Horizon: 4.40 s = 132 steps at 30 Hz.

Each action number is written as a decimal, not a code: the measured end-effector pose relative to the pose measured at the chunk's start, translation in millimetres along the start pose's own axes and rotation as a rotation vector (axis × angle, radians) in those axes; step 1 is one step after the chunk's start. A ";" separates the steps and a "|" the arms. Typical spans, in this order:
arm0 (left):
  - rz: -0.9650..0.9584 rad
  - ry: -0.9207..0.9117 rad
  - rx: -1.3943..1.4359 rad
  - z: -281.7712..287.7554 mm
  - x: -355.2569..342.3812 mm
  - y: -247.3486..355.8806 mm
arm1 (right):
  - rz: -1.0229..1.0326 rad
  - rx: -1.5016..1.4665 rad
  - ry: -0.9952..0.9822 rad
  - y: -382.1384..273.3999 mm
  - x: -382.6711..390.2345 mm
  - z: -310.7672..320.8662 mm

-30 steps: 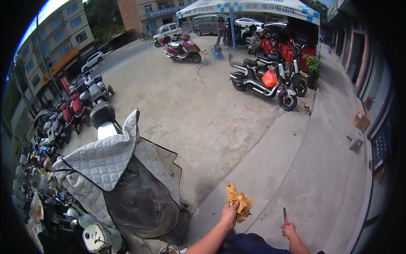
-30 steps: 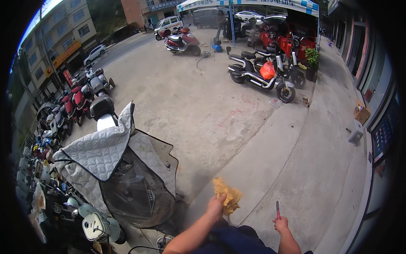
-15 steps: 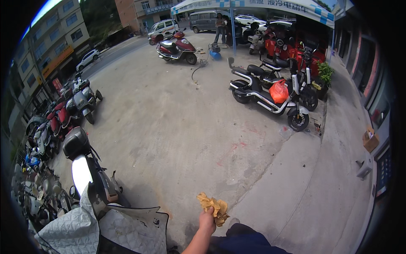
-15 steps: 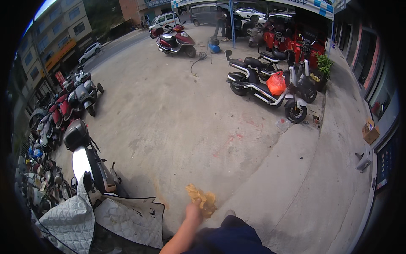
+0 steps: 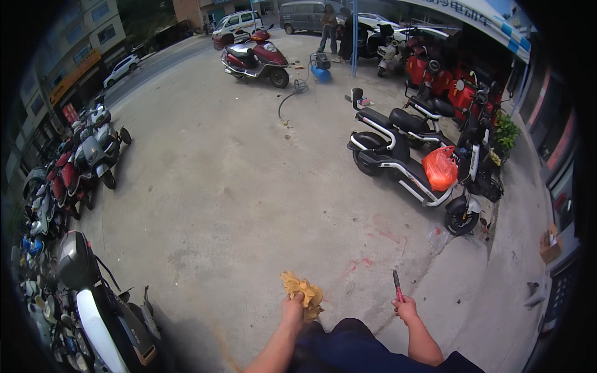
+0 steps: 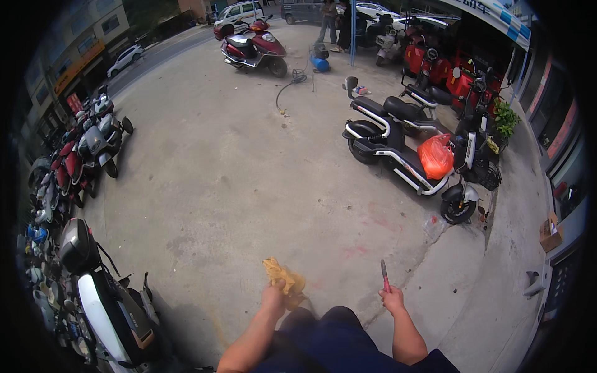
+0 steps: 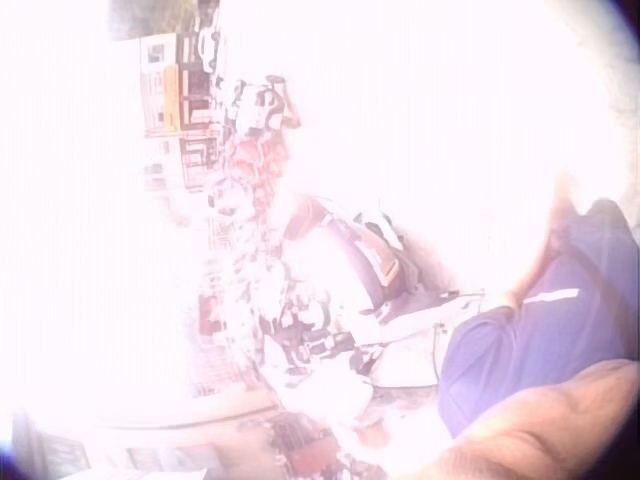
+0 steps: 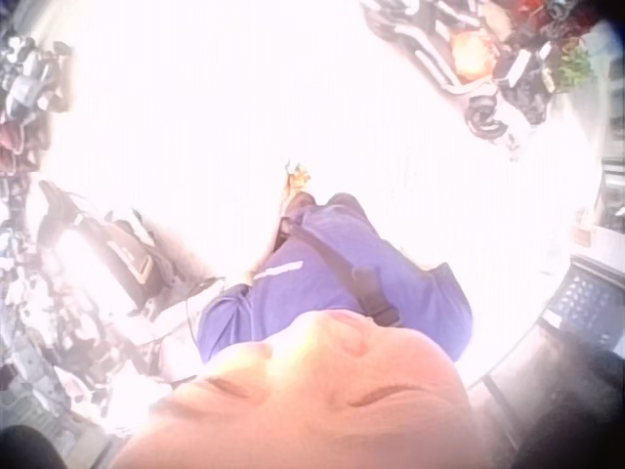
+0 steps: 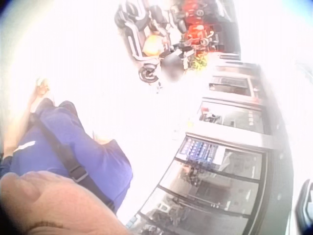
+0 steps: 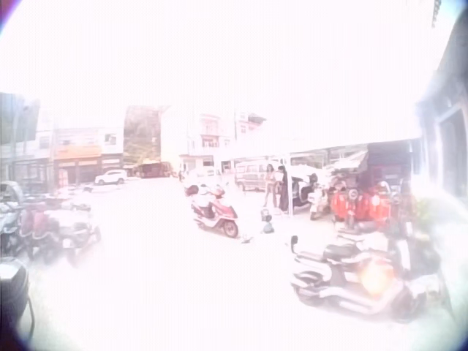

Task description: The person disassembles a scooter clutch assembly on the floor, uses a power drill to remove a bolt, wipes the clutch bell and other parts with a cloth, and handles a drive belt. The person then retrieves a screwdriver from a tool cabinet and returns to the scooter.

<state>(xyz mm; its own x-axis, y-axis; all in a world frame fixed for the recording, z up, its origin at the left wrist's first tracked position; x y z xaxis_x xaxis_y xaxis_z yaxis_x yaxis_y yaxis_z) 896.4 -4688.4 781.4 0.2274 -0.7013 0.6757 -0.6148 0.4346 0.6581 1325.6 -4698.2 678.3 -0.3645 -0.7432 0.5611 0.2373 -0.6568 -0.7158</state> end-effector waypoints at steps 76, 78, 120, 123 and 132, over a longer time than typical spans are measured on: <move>0.276 -0.103 0.037 -1714.3 -1926.0 1102.9 | -0.414 -0.361 0.028 -1651.2 -2010.6 -229.8; 0.294 -0.142 0.102 -1770.5 -1958.6 1122.0 | -0.287 -0.240 0.012 -1739.6 -2081.4 -218.3; -0.284 0.366 0.966 -2205.9 -2716.8 1538.5 | 0.111 0.344 -0.870 -2729.5 -3002.2 -602.3; -0.365 0.430 0.952 -2192.8 -2746.8 1592.8 | 0.085 0.408 -0.869 -2784.1 -3030.9 -645.3; -0.441 0.674 1.162 -2139.4 -2825.3 1671.6 | -0.056 0.353 -0.821 -2914.4 -3126.9 -807.4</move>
<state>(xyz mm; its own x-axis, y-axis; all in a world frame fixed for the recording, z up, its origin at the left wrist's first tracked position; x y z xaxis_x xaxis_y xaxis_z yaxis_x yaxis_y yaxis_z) 841.7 -771.7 683.4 0.6703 -0.1114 0.7336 -0.5868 -0.6847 0.4322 1047.0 -357.1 674.4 0.3434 -0.4767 0.8092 0.5508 -0.5956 -0.5847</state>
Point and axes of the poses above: each hand's wrist, its own x-axis away from the middle knuckle, its own z-axis out of the back of the hand, y = z × x, the point moved 4 cm from there along -x, towards the middle knuckle, and after that the axes turned 2 degrees about y, right-handed, at the moved point
